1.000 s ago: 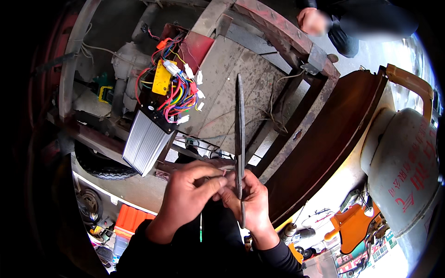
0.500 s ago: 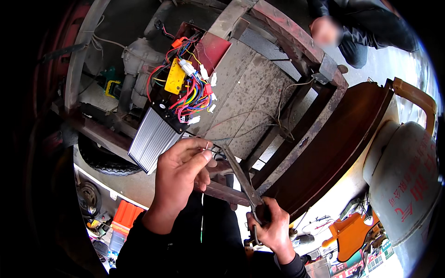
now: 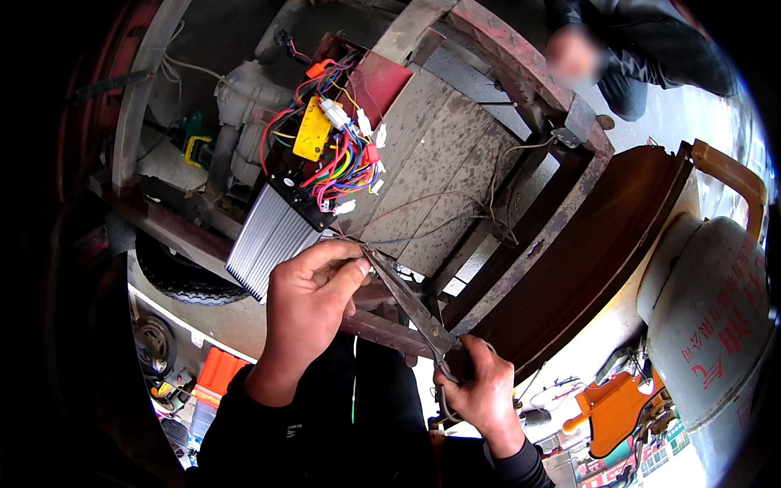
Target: The person works on the electrical wiring of a three-wheeled vehicle, stripping wire ends with shears and connecting them to a yellow relay and a silver controller. They use a power drill to secure components and repeatedly handle multiple colored wires within the vehicle's frame.
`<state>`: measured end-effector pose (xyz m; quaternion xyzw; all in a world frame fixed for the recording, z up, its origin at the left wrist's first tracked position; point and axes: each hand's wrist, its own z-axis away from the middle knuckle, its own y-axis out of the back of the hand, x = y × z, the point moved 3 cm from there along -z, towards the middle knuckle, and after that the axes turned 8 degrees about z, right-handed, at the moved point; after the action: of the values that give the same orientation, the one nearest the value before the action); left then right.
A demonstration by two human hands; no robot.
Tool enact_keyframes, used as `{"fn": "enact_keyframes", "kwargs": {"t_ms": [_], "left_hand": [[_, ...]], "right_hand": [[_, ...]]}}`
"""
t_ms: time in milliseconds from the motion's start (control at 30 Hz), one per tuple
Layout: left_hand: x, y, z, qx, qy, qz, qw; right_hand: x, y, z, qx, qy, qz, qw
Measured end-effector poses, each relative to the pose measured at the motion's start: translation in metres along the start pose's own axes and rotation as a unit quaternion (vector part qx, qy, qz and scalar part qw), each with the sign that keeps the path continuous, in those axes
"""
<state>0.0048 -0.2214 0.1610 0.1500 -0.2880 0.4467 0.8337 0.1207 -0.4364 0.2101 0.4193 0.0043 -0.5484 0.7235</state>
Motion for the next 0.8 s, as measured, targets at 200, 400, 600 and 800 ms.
{"fn": "enact_keyframes", "kwargs": {"t_ms": [200, 400, 600, 800], "left_hand": [[-0.002, 0.000, -0.001, -0.081, -0.026, -0.066, 0.994], [-0.001, -0.006, -0.002, -0.144, -0.053, -0.102, 0.983], [-0.008, -0.006, -0.002, -0.147, -0.037, -0.011, 0.988], [-0.027, -0.015, 0.014, -0.067, -0.109, -0.132, 0.983]], "right_hand": [[-0.001, -0.004, 0.003, -0.023, -0.070, -0.071, 0.995], [-0.010, -0.013, 0.009, -0.056, -0.137, -0.158, 0.976], [-0.009, -0.023, 0.017, -0.069, -0.168, -0.168, 0.969], [0.007, -0.036, 0.013, -0.002, -0.308, -0.367, 0.878]]}}
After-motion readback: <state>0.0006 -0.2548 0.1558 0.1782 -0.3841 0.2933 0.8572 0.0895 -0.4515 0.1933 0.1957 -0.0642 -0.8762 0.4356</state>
